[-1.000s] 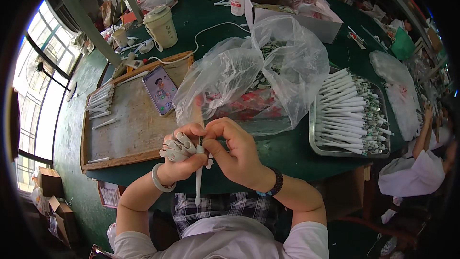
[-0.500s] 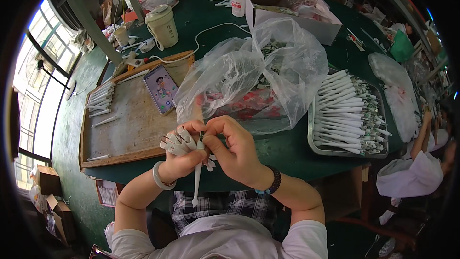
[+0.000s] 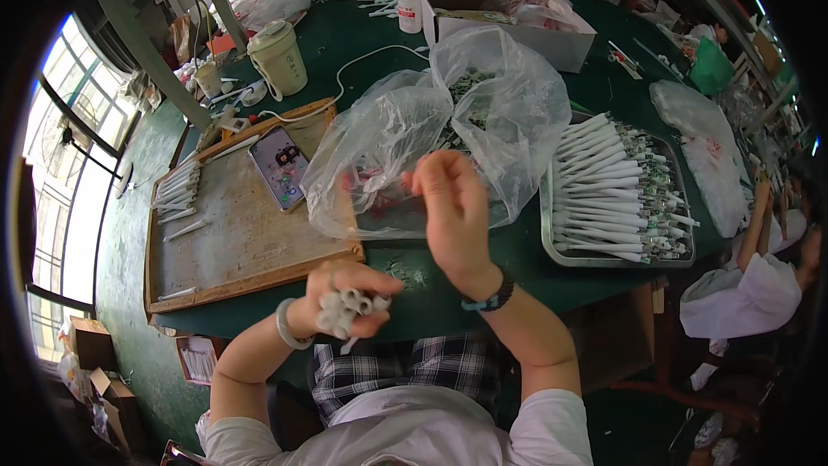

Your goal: Assembling small metal pins into white plastic tubes at a factory workbench.

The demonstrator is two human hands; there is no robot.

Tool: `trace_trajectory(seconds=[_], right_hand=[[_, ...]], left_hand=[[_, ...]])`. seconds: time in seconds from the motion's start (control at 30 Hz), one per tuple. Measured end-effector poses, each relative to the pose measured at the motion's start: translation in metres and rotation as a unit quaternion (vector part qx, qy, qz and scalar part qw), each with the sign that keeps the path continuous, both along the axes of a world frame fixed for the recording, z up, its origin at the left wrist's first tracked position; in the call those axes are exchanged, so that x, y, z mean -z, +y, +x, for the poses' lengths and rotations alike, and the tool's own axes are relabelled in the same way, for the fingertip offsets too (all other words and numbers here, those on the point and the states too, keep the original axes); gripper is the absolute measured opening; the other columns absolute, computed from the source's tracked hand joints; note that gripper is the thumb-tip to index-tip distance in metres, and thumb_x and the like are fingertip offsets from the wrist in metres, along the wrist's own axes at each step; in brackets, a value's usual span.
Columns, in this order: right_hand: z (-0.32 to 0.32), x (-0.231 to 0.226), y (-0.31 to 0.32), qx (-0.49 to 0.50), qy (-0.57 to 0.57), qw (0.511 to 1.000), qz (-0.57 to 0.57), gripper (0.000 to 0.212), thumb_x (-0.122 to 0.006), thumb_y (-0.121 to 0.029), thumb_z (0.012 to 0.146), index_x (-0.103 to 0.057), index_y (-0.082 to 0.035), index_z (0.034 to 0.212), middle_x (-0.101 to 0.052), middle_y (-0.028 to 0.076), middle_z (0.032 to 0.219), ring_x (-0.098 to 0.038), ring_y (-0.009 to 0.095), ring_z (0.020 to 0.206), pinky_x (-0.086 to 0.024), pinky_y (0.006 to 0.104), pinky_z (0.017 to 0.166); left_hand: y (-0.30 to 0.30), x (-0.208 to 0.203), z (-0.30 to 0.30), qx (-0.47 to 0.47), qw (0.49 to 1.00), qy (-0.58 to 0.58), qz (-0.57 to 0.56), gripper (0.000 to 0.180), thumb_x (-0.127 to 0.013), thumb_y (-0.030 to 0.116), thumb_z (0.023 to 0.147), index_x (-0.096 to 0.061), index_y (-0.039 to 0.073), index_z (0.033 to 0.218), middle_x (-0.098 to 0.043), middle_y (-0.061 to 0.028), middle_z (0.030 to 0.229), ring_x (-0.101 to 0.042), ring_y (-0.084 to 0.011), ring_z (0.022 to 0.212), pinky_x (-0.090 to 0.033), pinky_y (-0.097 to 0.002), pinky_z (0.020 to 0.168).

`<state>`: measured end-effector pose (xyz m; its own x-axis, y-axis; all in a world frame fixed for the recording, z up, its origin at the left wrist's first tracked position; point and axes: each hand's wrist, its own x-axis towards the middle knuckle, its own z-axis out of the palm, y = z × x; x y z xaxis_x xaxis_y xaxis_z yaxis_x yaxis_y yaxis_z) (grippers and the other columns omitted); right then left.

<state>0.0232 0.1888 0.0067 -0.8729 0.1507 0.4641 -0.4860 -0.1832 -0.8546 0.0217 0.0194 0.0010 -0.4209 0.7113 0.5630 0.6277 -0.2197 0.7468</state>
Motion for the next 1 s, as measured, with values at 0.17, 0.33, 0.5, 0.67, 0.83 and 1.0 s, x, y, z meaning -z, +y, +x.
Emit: trace_trajectory(seconds=[0.17,0.33,0.5,0.67,0.83,1.0], right_hand=[[0.009,-0.009,0.012,0.044,0.076,0.996,0.016,0.015,-0.042,-0.013,0.09,-0.049,0.001,0.088,-0.051,0.008,0.085,-0.048,0.013,0.081,-0.04,0.0335,0.084],[0.025,-0.01,-0.009,-0.169,-0.07,0.983,0.0,0.015,-0.051,0.002,0.08,-0.051,0.002,0.095,-0.053,0.007,0.09,-0.052,0.01,0.08,-0.043,0.0229,0.073],[0.021,-0.01,-0.009,-0.223,-0.17,0.959,-0.024,0.017,-0.058,-0.003,0.079,-0.051,0.001,0.094,-0.054,0.004,0.091,-0.052,0.008,0.085,-0.044,0.0232,0.074],[0.015,-0.007,-0.007,-0.255,-0.212,0.939,-0.089,0.014,-0.052,0.004,0.075,-0.048,-0.001,0.087,-0.051,0.007,0.094,-0.054,0.014,0.07,-0.046,0.0249,0.056],[0.012,-0.005,-0.007,-0.3,-0.236,0.916,-0.124,0.012,-0.052,0.002,0.075,-0.046,-0.002,0.085,-0.05,0.007,0.093,-0.054,0.014,0.071,-0.046,0.0251,0.056],[0.016,-0.009,-0.006,-0.27,-0.238,0.925,-0.121,0.013,-0.053,0.002,0.075,-0.045,-0.002,0.085,-0.05,0.006,0.092,-0.052,0.012,0.077,-0.046,0.0255,0.061]], left_hand=[[-0.006,0.011,-0.005,-0.035,0.98,-0.195,0.035,0.066,-0.059,0.002,0.068,-0.029,0.003,0.127,-0.054,-0.0097,0.06,-0.052,-0.0159,0.052,-0.044,-0.0259,0.05],[0.0,0.008,0.002,-0.003,0.9,-0.397,0.178,0.05,-0.052,-0.005,0.069,-0.035,0.001,0.117,-0.06,-0.0096,0.07,-0.058,-0.0145,0.06,-0.046,-0.0229,0.051],[-0.01,0.009,-0.007,-0.003,0.903,-0.421,0.087,0.034,-0.059,0.011,0.074,-0.035,0.006,0.099,-0.057,-0.012,0.078,-0.06,-0.0175,0.059,-0.046,-0.0227,0.045],[-0.005,0.004,-0.006,-0.042,0.905,-0.414,0.087,0.033,-0.06,0.012,0.075,-0.04,0.005,0.1,-0.057,-0.0132,0.076,-0.06,-0.0187,0.061,-0.045,-0.022,0.044],[-0.011,0.01,-0.01,0.0,0.904,-0.424,0.051,0.035,-0.06,0.011,0.074,-0.04,0.004,0.102,-0.057,-0.0127,0.076,-0.061,-0.0193,0.061,-0.045,-0.022,0.044],[-0.006,0.005,-0.007,-0.022,0.904,-0.423,0.056,0.038,-0.06,0.012,0.075,-0.04,0.003,0.106,-0.058,-0.0125,0.081,-0.06,-0.018,0.064,-0.047,-0.0233,0.047]])
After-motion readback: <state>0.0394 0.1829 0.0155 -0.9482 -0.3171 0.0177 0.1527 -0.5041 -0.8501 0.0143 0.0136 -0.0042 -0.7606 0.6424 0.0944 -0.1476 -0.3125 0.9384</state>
